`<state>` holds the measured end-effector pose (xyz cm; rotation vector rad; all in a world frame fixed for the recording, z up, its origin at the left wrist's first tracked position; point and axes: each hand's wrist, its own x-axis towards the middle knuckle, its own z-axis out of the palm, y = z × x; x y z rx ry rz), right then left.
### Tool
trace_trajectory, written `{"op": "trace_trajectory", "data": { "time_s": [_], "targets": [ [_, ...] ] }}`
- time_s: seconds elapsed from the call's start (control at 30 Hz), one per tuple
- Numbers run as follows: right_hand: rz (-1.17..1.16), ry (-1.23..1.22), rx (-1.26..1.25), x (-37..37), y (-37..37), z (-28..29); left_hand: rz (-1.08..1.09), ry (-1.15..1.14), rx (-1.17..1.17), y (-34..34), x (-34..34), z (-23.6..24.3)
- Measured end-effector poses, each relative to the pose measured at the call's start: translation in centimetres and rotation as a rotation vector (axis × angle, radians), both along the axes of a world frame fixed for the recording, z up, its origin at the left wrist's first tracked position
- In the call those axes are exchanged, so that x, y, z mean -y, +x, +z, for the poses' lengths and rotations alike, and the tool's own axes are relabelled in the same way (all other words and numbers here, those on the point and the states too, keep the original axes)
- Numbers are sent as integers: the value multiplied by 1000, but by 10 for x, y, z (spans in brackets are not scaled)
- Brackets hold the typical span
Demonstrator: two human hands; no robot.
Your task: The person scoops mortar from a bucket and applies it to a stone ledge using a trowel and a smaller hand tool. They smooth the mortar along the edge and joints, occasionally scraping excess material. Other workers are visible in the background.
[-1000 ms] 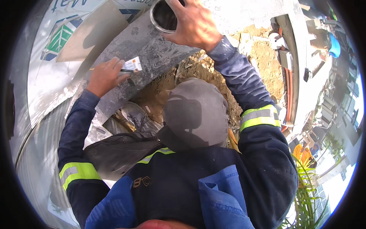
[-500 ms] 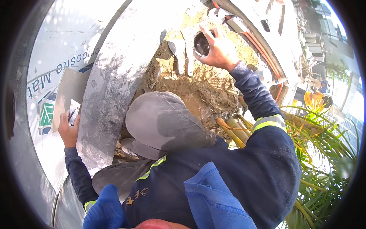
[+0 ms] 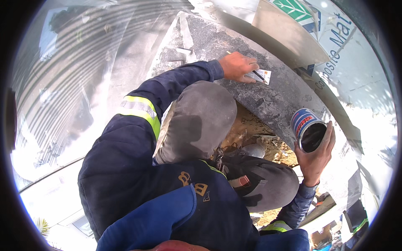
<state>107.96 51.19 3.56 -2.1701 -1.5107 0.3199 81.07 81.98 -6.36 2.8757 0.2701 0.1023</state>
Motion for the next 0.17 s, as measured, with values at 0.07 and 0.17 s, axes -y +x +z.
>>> {"op": "trace_trajectory", "data": {
  "time_s": [0.07, 0.17],
  "targets": [
    [192, -34, 57, -29, -2, 4, 270, -52, 80, -20, 11, 7],
    [358, -6, 135, -51, 22, 0, 573, -103, 234, -23, 29, 28]
  ]
}}
